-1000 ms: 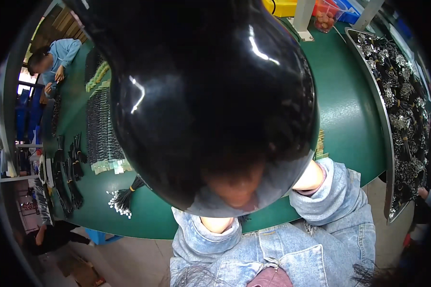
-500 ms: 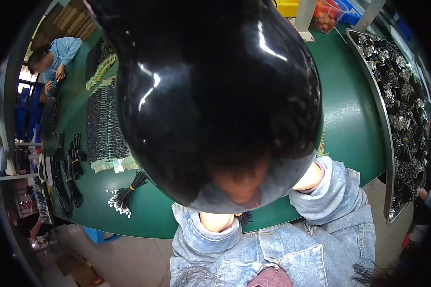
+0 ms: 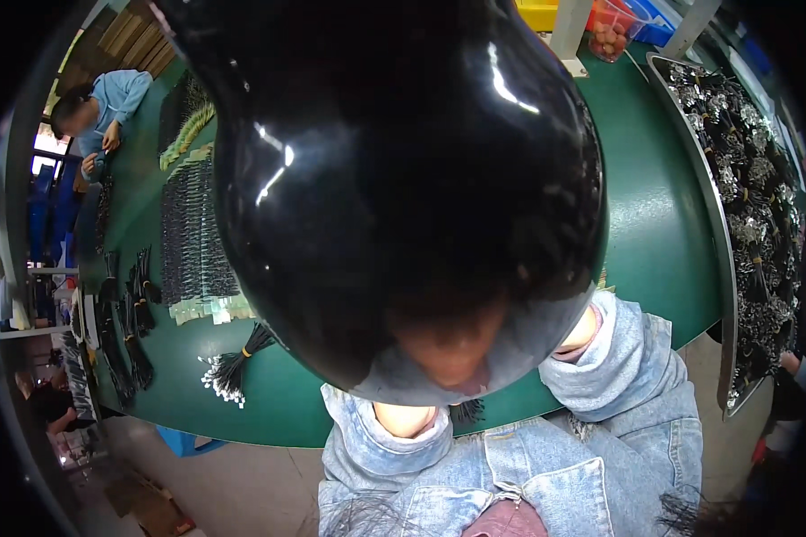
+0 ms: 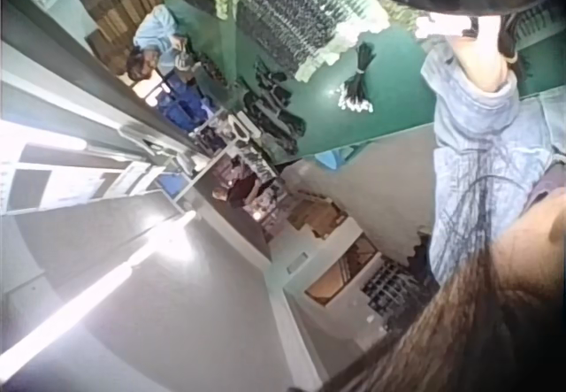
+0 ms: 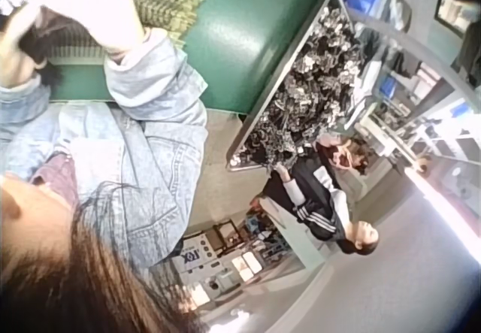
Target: Assembling small components onto a green circuit-like strip at a factory workbench.
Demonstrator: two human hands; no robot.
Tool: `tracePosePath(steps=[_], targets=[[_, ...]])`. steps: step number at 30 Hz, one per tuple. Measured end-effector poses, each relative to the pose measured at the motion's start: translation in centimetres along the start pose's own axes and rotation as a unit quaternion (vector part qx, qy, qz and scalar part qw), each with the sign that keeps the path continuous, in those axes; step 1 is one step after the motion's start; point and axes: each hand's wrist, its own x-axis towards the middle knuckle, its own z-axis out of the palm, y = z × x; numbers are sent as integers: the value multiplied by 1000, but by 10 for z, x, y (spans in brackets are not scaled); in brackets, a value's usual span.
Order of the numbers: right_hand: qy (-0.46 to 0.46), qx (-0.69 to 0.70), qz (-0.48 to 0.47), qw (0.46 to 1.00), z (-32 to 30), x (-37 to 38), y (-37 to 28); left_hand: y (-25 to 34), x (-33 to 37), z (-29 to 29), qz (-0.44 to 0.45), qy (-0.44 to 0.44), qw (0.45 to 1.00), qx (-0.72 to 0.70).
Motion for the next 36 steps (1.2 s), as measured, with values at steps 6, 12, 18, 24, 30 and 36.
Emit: tracePosePath(steps=[6, 12, 18, 24, 30, 36], targets=[[-33, -288, -80, 954, -9, -1, 4, 1, -4, 2, 65, -59, 983, 163], [44, -268, -90, 958, -5, -4, 3, 1, -3, 13, 40, 27, 991, 121], [23, -258, -90, 962, -5, -4, 2, 6, -1, 13, 18, -48, 993, 103], [22, -164, -81, 983, -5, -4, 9, -1, -2, 12, 50, -9, 986, 161], [28, -226, -78, 971, -4, -2, 4, -1, -4, 13, 75, 58, 983, 157], [43, -291, -101, 950, 12, -4, -10, -1, -3, 14, 102, 22, 986, 132]])
